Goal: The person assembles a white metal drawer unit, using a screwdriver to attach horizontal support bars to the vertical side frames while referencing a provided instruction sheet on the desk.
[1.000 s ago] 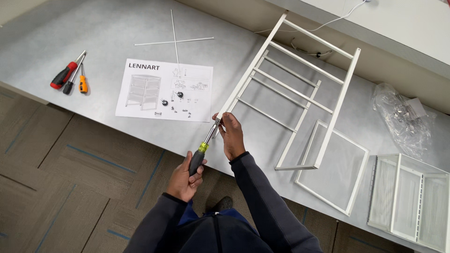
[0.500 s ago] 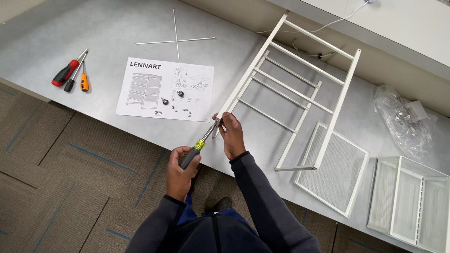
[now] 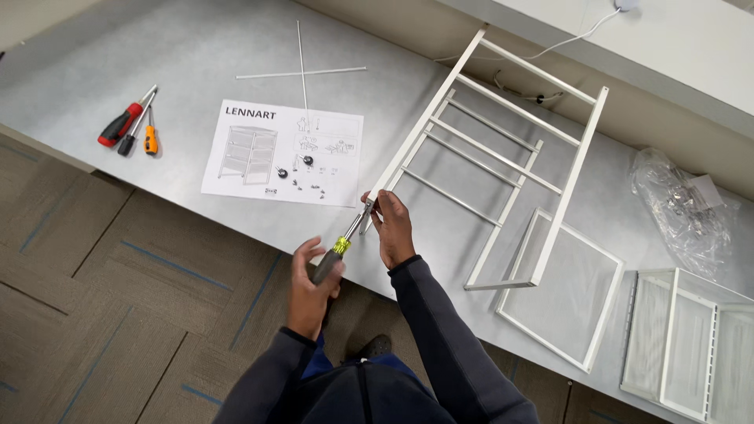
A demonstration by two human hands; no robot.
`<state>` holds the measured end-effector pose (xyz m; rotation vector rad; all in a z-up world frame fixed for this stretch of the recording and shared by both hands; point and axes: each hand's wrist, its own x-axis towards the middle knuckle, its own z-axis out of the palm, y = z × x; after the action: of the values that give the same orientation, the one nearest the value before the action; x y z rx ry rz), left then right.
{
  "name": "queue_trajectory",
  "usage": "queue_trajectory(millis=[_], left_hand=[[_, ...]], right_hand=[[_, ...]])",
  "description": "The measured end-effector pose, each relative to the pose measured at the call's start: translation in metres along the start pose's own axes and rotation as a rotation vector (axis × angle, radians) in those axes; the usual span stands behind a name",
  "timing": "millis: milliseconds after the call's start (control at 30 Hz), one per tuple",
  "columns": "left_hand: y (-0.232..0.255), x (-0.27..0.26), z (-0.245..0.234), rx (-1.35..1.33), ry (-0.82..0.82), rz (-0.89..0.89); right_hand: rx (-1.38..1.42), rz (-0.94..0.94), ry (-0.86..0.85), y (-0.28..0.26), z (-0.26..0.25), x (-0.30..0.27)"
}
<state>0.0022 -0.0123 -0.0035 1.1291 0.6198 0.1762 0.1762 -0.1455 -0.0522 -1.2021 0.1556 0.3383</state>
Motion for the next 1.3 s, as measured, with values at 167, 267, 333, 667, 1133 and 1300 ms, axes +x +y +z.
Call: queue_trajectory(millis=[167,267,333,667,1133,1300], left_hand=[[0.015,-0.001,0.009,-0.137,0.025,-0.103],[0.015,0.001,0.009,-0.072,0.021,-0.085],[0.0,0.008,-0.002,-0.115,0.037,-0.135],[0.009,-0.002,0.001,-0.264,0.027,-0.227],[0.004,-0.002,0.01,-0.388,0.044,-0.299],[0.009,-0.003,0.009,-0.368,0.025,-0.318]], right_hand=[[0.002,-0.009,-0.008,0.004,-0.004,0.006],[-0.003,-0.028,-0.001,0.006,-0.003,0.004],[-0.021,-0.045,0.016,0.008,-0.003,0.0],[-0.087,-0.012,0.109,0.011,-0.003,-0.01],[0.069,0.131,0.061,-0.008,0.001,-0.021],[0.228,0.195,0.039,-0.001,-0.006,-0.015]])
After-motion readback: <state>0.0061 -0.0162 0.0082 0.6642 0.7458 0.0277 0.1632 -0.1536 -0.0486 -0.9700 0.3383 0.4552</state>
